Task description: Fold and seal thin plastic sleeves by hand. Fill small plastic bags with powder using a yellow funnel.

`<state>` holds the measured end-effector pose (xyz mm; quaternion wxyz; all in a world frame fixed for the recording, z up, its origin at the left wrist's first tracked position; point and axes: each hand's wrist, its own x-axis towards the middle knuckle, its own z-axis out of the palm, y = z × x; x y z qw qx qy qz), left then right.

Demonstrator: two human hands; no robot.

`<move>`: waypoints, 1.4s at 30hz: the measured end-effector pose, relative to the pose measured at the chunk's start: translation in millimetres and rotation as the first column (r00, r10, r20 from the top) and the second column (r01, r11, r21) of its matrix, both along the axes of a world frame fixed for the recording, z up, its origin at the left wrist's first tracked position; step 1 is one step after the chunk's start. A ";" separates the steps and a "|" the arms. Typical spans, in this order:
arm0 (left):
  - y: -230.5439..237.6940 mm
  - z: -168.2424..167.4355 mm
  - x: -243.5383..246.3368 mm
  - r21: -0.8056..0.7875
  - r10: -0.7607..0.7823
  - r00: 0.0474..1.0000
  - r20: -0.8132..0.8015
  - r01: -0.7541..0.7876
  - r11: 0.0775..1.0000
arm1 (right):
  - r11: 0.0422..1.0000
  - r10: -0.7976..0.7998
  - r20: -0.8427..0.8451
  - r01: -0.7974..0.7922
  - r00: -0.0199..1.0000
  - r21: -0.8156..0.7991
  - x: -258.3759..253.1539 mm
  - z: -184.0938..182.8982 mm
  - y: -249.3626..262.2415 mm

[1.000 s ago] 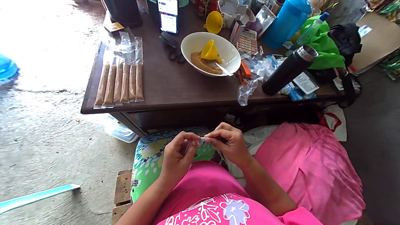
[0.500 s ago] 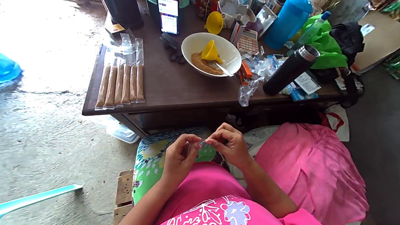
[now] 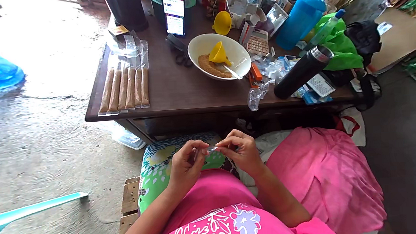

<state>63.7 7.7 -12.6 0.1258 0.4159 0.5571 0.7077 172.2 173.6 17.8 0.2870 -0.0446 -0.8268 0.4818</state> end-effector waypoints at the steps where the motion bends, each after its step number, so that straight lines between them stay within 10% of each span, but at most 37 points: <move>1: 0.4 0.0 0.7 0.001 -0.004 1.000 0.002 0.004 1.000 | 1.000 -0.013 0.009 0.013 1.000 -0.009 0.1 0.2 -0.8; 31: 22.1 -40.9 -56.7 -0.183 0.058 0.996 0.073 -0.044 0.982 | 0.991 0.118 0.084 -0.111 0.990 -0.081 -61.1 -35.0 34.0; 42: 33.6 -45.7 -78.1 -0.136 -0.038 0.992 0.123 0.055 0.989 | 0.858 0.226 0.066 -0.166 0.972 -0.487 -69.8 -47.2 43.8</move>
